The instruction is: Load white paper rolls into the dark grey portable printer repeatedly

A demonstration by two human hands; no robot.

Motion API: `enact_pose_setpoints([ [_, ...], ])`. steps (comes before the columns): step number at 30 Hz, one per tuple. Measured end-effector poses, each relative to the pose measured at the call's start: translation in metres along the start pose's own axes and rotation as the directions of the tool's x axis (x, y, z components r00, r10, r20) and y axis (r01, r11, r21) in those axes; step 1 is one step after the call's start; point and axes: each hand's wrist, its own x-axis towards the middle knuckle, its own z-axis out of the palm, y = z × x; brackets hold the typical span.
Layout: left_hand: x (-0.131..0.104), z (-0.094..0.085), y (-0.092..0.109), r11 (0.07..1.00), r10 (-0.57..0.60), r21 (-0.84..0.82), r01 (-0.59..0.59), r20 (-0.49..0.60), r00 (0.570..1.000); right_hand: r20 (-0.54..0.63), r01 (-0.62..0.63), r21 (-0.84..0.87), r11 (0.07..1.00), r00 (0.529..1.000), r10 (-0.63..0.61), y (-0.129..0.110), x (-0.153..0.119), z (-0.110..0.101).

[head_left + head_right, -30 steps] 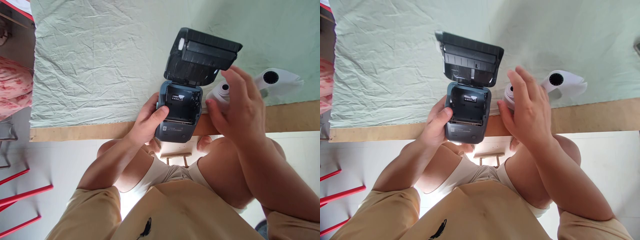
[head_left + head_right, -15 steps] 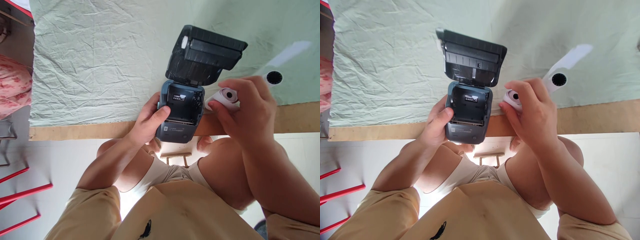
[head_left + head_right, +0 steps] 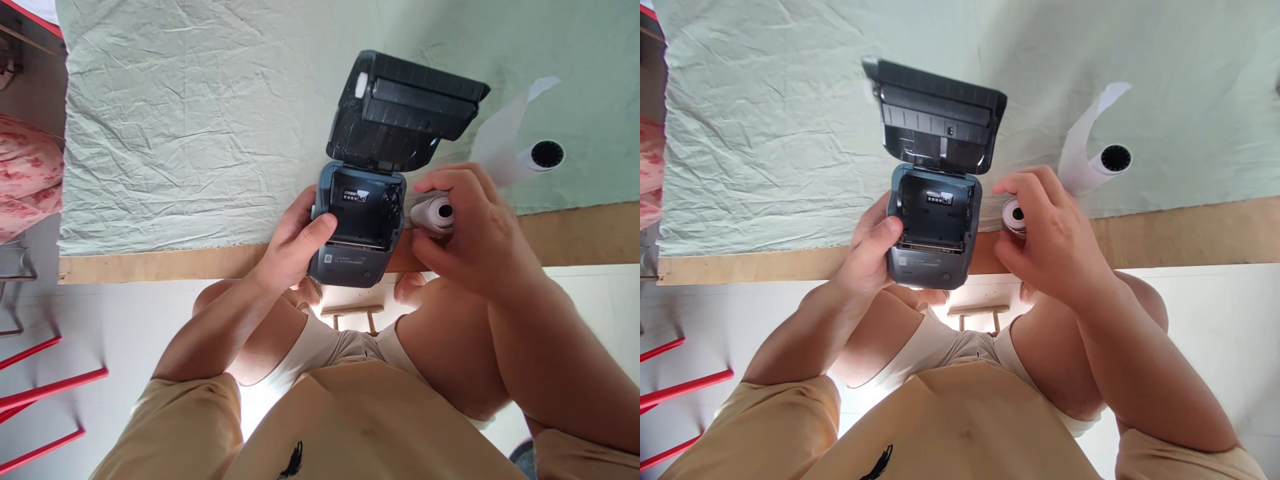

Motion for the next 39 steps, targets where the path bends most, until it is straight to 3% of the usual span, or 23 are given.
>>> enact_pose_setpoints([
  [5,-0.001,0.0,0.001,1.0,-0.006,0.002,0.006,0.007,1.0,0.07,0.012,0.018,1.0,0.997,-0.013,0.003,0.001,-0.009],
  [10,0.0,0.002,0.004,0.999,-0.04,0.02,0.04,-0.018,0.999,-0.048,0.051,-0.043,0.998,0.997,-0.053,0.008,0.002,-0.009],
  [17,0.001,0.003,0.006,0.995,-0.087,0.04,0.089,-0.06,0.994,-0.082,-0.013,-0.1,0.995,0.997,0.005,0.014,0.002,-0.005],
  [20,0.001,0.002,0.003,0.996,-0.073,0.039,0.074,-0.041,0.997,-0.047,0.004,-0.093,0.996,0.999,-0.008,0.022,0.001,-0.008],
  [26,0.001,0.003,0.005,0.996,-0.08,0.034,0.082,-0.044,0.996,0.151,-0.049,-0.1,0.994,0.986,0.063,0.024,-0.005,-0.009],
  [31,0.002,0.004,0.008,0.996,-0.076,0.032,0.077,-0.034,0.997,0.157,-0.024,-0.095,0.995,0.987,0.039,0.02,-0.005,-0.008],
  [37,0.002,0.002,0.006,0.998,-0.065,-0.003,0.065,-0.029,0.997,0.086,-0.162,-0.158,0.974,0.98,0.177,0.005,-0.002,-0.015],
  [39,0.002,0.001,0.005,0.998,-0.062,-0.013,0.062,-0.019,0.998,0.074,-0.15,-0.148,0.978,0.984,0.163,0.002,-0.002,-0.015],
])
